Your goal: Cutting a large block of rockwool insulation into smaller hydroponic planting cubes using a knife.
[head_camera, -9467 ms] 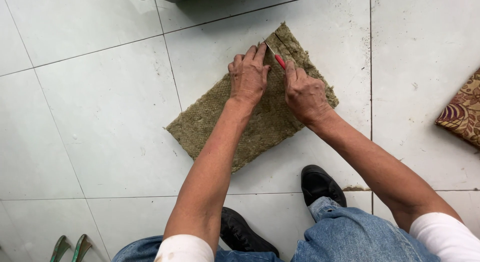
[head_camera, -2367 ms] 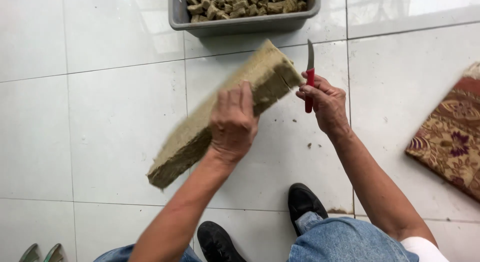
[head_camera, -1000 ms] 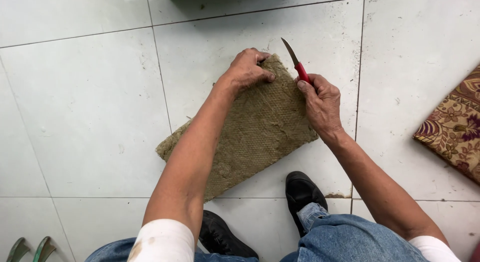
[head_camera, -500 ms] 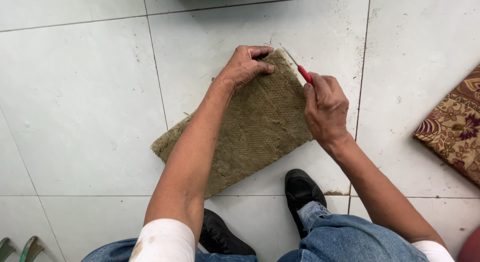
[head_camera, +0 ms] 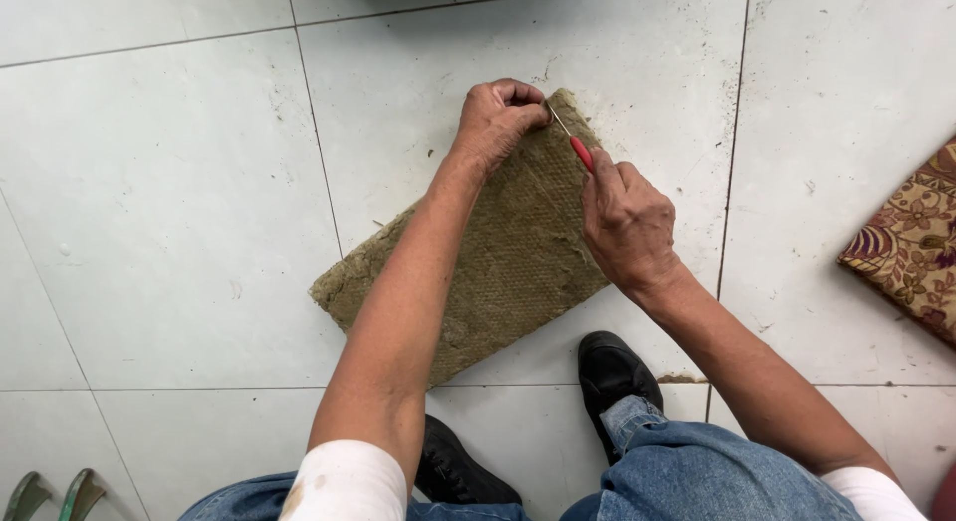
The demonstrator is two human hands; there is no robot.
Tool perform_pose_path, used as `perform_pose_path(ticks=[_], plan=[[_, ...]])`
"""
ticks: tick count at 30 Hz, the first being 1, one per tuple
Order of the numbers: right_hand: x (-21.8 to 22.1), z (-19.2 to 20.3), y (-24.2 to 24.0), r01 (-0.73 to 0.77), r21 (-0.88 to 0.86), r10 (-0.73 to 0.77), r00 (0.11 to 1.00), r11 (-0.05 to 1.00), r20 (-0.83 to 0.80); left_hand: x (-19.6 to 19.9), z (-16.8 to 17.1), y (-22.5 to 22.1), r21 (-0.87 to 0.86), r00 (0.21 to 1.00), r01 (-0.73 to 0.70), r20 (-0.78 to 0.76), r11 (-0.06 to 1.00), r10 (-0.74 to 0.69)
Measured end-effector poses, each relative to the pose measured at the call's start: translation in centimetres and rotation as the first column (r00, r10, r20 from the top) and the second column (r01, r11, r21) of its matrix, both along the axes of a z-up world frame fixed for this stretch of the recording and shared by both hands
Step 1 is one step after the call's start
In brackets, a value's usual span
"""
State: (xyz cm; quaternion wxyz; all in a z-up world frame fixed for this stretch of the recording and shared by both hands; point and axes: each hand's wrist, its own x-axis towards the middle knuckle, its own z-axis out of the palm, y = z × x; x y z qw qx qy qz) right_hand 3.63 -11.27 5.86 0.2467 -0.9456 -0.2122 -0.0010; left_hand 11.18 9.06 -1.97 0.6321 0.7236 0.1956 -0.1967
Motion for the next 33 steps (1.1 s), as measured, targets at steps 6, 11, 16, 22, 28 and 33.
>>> perform_pose_path(ticks=[6,11,16,22,28,33], plan=[[0.4,-0.6,0.5,-0.026,-0.015,0.027,0.997,1.000,0.071,0.3,1.5,-0.7,0.146,0.996,-0.038,-0.075,0.989,0.049],[1.9,-3.3,1.2,-0.052,-0.213,0.026,0.992,0.976,-0.122,0.0,1.4,-0.9,0.250,0.997,-0.024,-0.062,0.968,0.041],[0.1,-1.4,0.4,-0.040,-0.181,0.032,0.998,0.983,-0.049,-0.2,1.3,-1.1,0.279,0.997,-0.025,-0.068,0.960,0.046],[-0.9,-1.5,-0.6,-0.037,-0.216,0.029,0.999,0.976,-0.041,-2.9,1.6,-3.1,0.354,0.948,-0.028,0.305,0.935,-0.087],[-2.1,0.4,-1.6,-0.051,-0.212,0.035,0.996,0.976,-0.082,-3.8,1.8,-4.2,0.511,0.928,-0.067,0.348,0.857,-0.135],[-1.7,-1.7,-1.3,-0.043,-0.176,0.029,0.996,0.983,-0.079,-4.0,1.8,-4.4,0.505,0.926,-0.077,0.355,0.860,-0.125]])
